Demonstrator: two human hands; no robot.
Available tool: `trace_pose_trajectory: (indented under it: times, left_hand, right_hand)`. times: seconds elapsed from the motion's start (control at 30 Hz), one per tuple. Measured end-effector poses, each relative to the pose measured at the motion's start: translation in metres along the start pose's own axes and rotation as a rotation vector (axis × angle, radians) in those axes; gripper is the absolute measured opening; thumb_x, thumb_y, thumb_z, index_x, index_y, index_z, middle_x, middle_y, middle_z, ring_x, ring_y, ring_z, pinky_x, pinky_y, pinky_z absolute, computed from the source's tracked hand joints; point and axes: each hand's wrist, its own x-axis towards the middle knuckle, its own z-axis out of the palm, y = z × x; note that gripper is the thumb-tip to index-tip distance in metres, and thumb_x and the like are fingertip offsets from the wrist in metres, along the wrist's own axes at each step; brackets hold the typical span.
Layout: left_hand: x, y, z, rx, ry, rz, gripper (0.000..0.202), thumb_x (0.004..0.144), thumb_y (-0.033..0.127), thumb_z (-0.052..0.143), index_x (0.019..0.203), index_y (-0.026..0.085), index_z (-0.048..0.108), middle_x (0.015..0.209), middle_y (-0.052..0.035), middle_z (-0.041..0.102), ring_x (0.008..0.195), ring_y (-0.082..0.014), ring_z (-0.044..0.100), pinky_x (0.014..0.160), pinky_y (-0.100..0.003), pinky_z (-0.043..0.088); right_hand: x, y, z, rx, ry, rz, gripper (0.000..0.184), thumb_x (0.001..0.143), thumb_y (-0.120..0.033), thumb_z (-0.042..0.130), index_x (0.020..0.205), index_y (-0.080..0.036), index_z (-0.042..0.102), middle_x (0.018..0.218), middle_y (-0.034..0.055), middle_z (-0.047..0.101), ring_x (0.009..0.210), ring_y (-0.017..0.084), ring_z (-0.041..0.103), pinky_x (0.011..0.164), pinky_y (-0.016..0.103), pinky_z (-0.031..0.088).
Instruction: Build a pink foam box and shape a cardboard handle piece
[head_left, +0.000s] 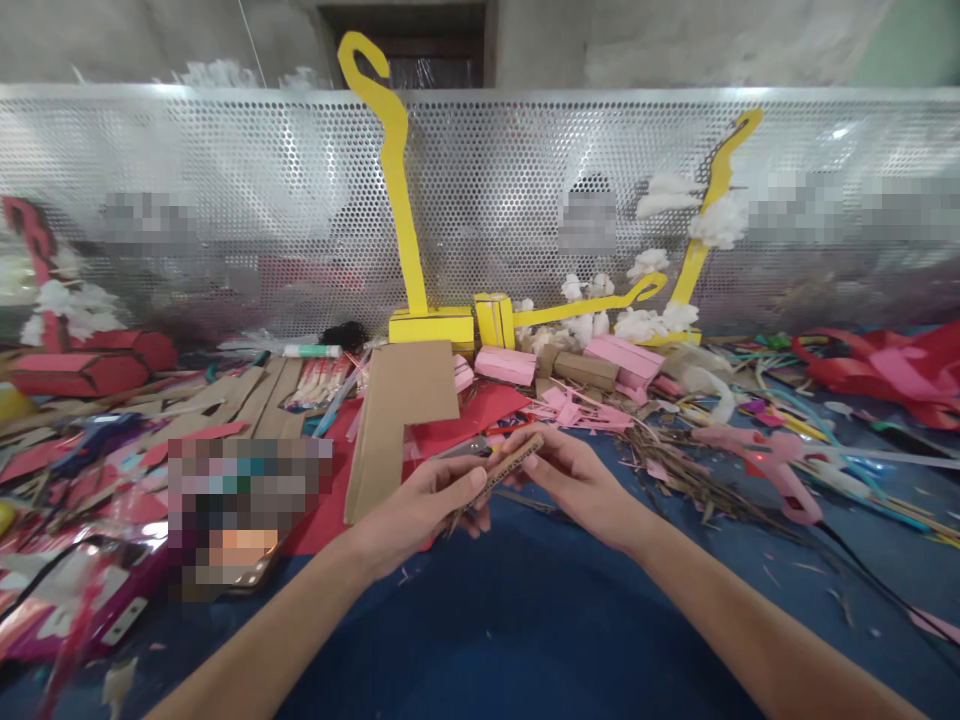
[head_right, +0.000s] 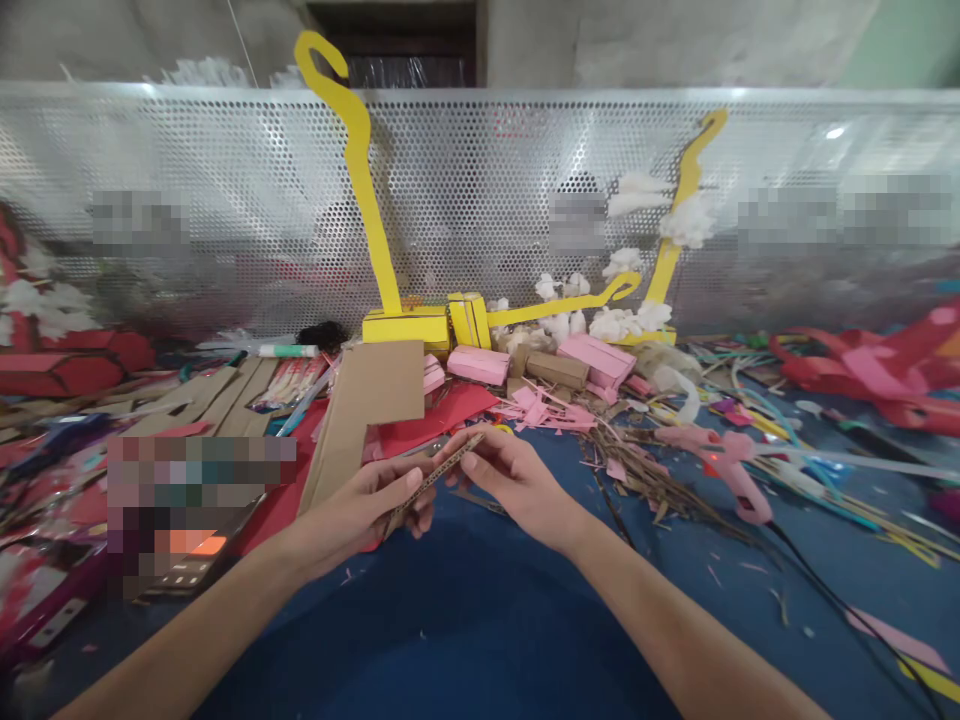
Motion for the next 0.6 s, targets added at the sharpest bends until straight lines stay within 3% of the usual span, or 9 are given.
trace_pose_trajectory:
  times: [0.1, 0.17, 0.2, 0.3, 0.4, 0.6]
  left_hand:
    - [-0.002, -0.004, -0.005, 0.002, 0.035, -0.010, 0.033, 0.089, 0.049, 0.070, 0.092, 0.016, 0.068, 0.065, -0.0004, 0.060, 0.057, -0.0099, 0.056, 0.055, -0.020, 0.039]
    - [-0.001, -0.007, -0.009, -0.047, 0.131, 0.027, 0.032, 0.088, 0.048, 0.072, 0.090, 0.017, 0.065, 0.069, -0.0004, 0.062, 0.057, -0.0102, 0.058, 0.055, -0.021, 0.042]
    - [0.000, -0.008, -0.010, -0.081, 0.178, 0.043, 0.031, 0.087, 0.048, 0.073, 0.090, 0.018, 0.063, 0.073, -0.0010, 0.064, 0.059, -0.0114, 0.061, 0.056, -0.022, 0.045]
    - [0.003, -0.009, -0.013, -0.122, 0.259, 0.074, 0.031, 0.086, 0.046, 0.074, 0.093, 0.019, 0.060, 0.083, -0.0039, 0.069, 0.067, -0.0146, 0.066, 0.061, -0.026, 0.052]
    - [0.003, -0.009, -0.013, -0.094, 0.273, 0.082, 0.031, 0.089, 0.046, 0.071, 0.098, 0.019, 0.060, 0.089, -0.0058, 0.072, 0.069, -0.0144, 0.067, 0.063, -0.026, 0.054]
    - [-0.001, -0.006, -0.009, -0.053, 0.260, 0.078, 0.032, 0.091, 0.046, 0.068, 0.103, 0.019, 0.058, 0.092, -0.0073, 0.073, 0.070, -0.0152, 0.068, 0.064, -0.027, 0.056]
  right_hand:
    - [0.005, 0.010, -0.013, -0.288, 0.106, 0.009, 0.028, 0.103, -0.039, 0.051, 0.122, -0.020, 0.060, 0.115, 0.0090, 0.070, 0.095, 0.019, 0.069, 0.084, 0.033, 0.057]
    - [0.009, 0.017, -0.029, -0.688, 0.140, 0.027, 0.028, 0.105, -0.031, 0.041, 0.121, -0.019, 0.060, 0.114, 0.0104, 0.071, 0.094, 0.020, 0.070, 0.084, 0.035, 0.057]
    - [0.012, 0.020, -0.037, -0.785, 0.133, 0.040, 0.026, 0.103, -0.026, 0.043, 0.118, -0.018, 0.062, 0.113, 0.0117, 0.072, 0.097, 0.022, 0.070, 0.086, 0.039, 0.056]
    - [0.023, 0.025, -0.055, -0.939, 0.015, 0.037, 0.029, 0.091, -0.010, 0.053, 0.115, -0.016, 0.067, 0.121, 0.0156, 0.070, 0.114, 0.029, 0.065, 0.102, 0.049, 0.048]
    - [0.041, 0.023, -0.060, -1.040, -0.161, 0.022, 0.040, 0.082, -0.002, 0.057, 0.118, -0.015, 0.068, 0.127, 0.0167, 0.067, 0.122, 0.030, 0.059, 0.108, 0.048, 0.043]
    - [0.085, 0.015, -0.055, -1.188, -0.420, 0.087, 0.028, 0.073, -0.004, 0.068, 0.098, -0.015, 0.071, 0.100, 0.0105, 0.072, 0.086, 0.023, 0.066, 0.075, 0.030, 0.048]
